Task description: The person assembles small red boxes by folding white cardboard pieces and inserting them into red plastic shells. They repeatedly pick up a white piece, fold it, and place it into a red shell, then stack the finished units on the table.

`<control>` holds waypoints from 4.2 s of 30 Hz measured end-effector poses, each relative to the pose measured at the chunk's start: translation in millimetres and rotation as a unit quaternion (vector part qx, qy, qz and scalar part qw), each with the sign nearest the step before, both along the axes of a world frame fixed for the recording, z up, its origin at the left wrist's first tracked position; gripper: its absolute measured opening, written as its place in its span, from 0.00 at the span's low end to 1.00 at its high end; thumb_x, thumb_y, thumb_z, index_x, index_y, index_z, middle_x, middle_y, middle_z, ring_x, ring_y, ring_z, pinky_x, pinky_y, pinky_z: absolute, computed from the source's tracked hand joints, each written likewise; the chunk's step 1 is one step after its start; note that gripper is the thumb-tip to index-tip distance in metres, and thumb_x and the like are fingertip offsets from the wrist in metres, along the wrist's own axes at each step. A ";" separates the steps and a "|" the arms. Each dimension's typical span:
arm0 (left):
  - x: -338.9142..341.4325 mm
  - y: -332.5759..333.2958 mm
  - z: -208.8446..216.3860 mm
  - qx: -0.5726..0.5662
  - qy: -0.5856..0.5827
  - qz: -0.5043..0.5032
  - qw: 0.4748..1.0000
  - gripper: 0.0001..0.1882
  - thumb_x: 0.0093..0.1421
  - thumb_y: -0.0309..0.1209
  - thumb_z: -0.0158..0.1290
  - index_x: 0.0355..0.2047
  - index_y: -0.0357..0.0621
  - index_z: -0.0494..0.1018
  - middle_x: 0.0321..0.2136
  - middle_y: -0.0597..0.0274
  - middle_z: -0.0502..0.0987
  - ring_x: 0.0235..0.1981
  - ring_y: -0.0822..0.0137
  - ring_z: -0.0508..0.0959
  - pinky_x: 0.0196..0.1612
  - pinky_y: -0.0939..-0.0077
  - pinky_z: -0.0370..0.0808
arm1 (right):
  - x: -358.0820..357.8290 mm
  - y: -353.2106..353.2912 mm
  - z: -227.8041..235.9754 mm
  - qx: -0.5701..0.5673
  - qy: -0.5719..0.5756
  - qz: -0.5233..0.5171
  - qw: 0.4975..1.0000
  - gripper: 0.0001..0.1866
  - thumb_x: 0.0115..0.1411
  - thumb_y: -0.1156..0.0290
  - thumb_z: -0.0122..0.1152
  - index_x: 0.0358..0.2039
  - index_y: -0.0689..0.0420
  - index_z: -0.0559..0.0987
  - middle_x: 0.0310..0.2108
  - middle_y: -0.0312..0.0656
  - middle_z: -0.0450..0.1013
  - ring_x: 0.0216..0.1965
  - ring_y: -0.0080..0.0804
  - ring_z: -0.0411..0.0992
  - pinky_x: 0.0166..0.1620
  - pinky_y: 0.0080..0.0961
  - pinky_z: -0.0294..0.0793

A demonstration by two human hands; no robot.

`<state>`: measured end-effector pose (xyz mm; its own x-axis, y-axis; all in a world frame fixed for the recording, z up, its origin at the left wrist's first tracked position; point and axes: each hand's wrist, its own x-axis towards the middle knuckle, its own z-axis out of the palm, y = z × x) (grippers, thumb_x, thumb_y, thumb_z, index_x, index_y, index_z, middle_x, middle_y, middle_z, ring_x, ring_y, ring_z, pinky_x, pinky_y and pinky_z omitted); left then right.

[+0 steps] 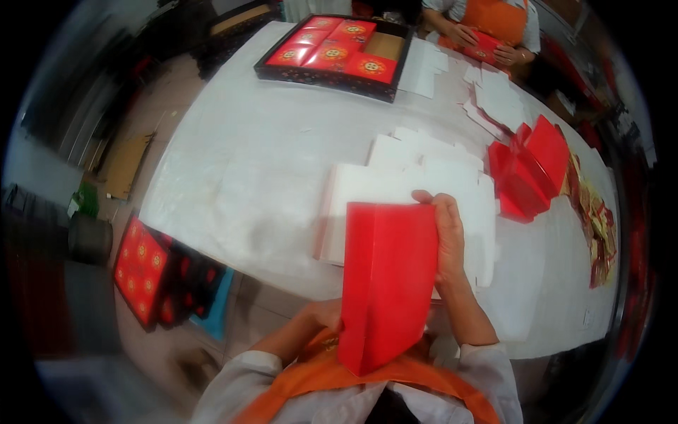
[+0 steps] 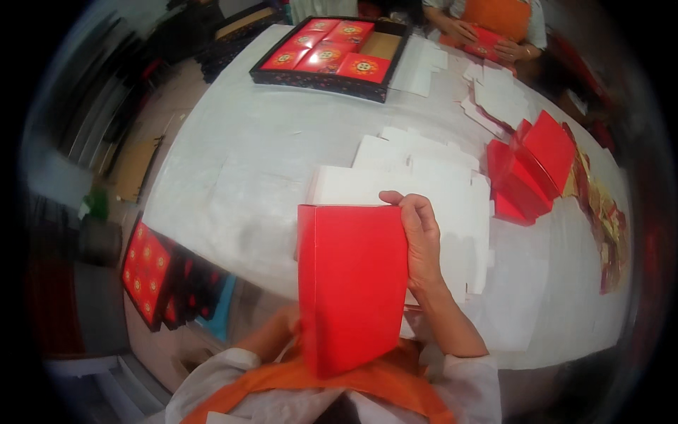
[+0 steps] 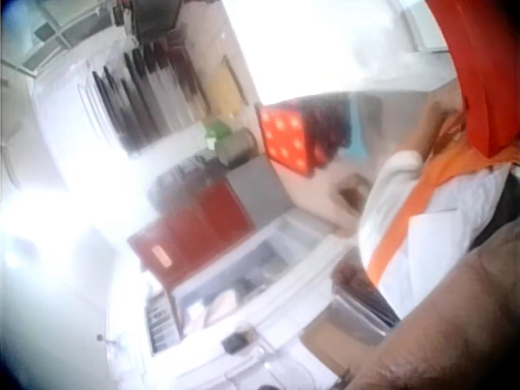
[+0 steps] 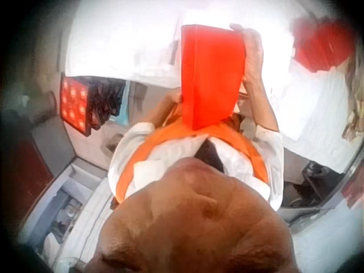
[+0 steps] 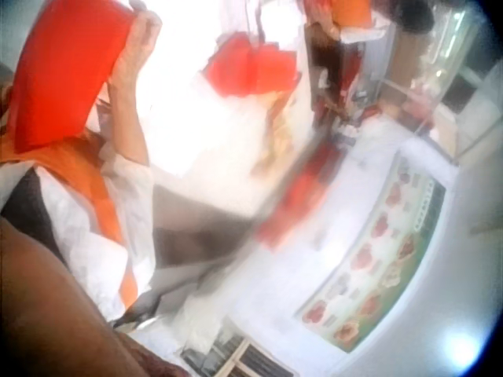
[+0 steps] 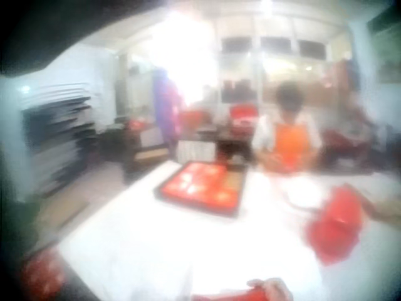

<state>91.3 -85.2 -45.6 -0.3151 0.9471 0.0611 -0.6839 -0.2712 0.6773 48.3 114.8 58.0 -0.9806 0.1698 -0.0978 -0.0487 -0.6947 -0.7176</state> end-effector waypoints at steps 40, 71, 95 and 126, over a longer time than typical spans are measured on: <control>-174.1 381.5 61.3 -0.159 0.383 0.207 0.886 0.38 0.60 0.55 0.29 0.58 0.33 0.44 0.59 0.45 0.48 0.61 0.54 0.46 0.60 0.70 0.45 | -43.7 350.2 15.3 0.326 -0.091 -0.352 0.873 0.23 0.56 0.74 0.48 0.53 0.64 0.60 0.49 0.47 0.62 0.49 0.32 0.63 0.52 0.28 0.62; -108.7 45.6 19.6 -0.611 0.431 0.367 0.553 0.28 0.57 0.31 0.44 0.55 0.36 0.50 0.52 0.45 0.60 0.50 0.49 0.65 0.49 0.63 0.64 | 72.7 141.2 -85.2 0.592 -0.199 -0.157 0.765 0.23 0.57 0.74 0.41 0.54 0.66 0.58 0.53 0.51 0.59 0.54 0.37 0.58 0.56 0.26 0.53; -107.5 43.4 8.1 -0.594 0.568 0.360 0.442 0.26 0.55 0.30 0.48 0.52 0.34 0.56 0.54 0.41 0.56 0.51 0.47 0.63 0.50 0.65 0.65 | 74.5 136.1 -81.1 0.549 -0.189 -0.152 0.800 0.22 0.59 0.74 0.42 0.54 0.68 0.60 0.52 0.49 0.61 0.53 0.32 0.59 0.55 0.22 0.54; -109.6 17.7 90.5 -0.152 0.104 0.486 0.854 0.29 0.58 0.36 0.44 0.58 0.41 0.50 0.57 0.52 0.55 0.59 0.62 0.54 0.58 0.69 0.53 | 98.4 161.6 25.6 0.369 -0.185 -0.243 0.878 0.22 0.53 0.76 0.54 0.49 0.62 0.66 0.38 0.36 0.70 0.38 0.20 0.68 0.43 0.17 0.67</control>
